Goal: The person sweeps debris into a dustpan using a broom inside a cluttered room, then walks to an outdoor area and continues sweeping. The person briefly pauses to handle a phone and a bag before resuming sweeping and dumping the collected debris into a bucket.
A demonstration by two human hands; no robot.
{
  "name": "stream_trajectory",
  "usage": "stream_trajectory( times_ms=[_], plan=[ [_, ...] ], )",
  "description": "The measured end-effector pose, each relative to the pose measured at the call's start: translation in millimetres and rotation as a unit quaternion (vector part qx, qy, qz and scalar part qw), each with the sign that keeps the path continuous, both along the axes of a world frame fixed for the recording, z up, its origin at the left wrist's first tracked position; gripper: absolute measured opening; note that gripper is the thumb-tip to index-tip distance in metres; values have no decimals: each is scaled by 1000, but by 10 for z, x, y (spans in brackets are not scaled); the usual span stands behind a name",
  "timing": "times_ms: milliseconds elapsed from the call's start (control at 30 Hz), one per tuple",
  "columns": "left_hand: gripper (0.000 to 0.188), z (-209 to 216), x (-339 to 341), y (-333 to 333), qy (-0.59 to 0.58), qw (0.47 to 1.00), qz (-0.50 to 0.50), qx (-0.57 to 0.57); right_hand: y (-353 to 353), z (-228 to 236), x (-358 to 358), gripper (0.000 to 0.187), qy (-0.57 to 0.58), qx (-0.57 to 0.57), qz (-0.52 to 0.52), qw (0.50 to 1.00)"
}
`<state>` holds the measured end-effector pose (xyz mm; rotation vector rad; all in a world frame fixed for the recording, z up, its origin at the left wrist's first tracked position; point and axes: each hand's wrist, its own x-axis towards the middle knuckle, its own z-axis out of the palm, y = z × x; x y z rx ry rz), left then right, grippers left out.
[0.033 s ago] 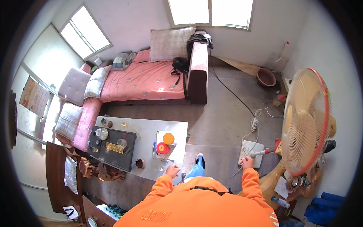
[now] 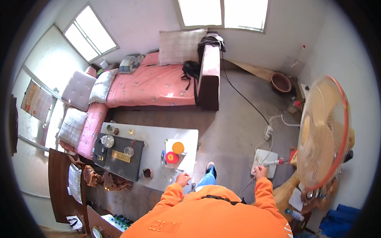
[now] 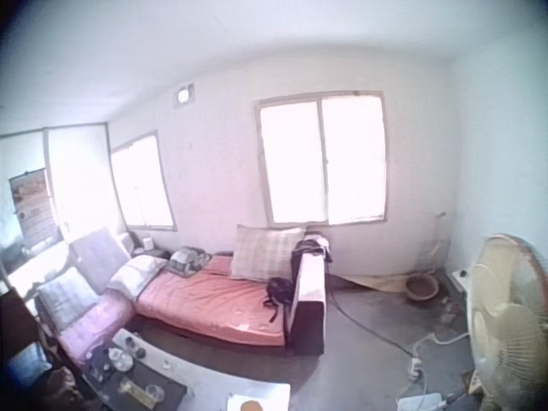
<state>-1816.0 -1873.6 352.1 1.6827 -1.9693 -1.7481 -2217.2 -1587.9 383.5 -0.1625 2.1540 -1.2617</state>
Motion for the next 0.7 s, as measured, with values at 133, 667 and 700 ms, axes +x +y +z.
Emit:
stream_trajectory(
  times_ms=[133, 667, 700],
  plan=[
    [21, 27, -647, -460, -9, 1000, -30, -6, 130, -403, -97, 16, -70, 65, -24, 995],
    [21, 680, -3206, -2013, -9, 997, -74, -11, -437, -1089, -1905, 29, -260, 370, 150, 879],
    [19, 558, -3272, -2052, 55, 996, -56, 29, -604, -1398, -2202, 28, -244, 309, 104, 913]
  ],
)
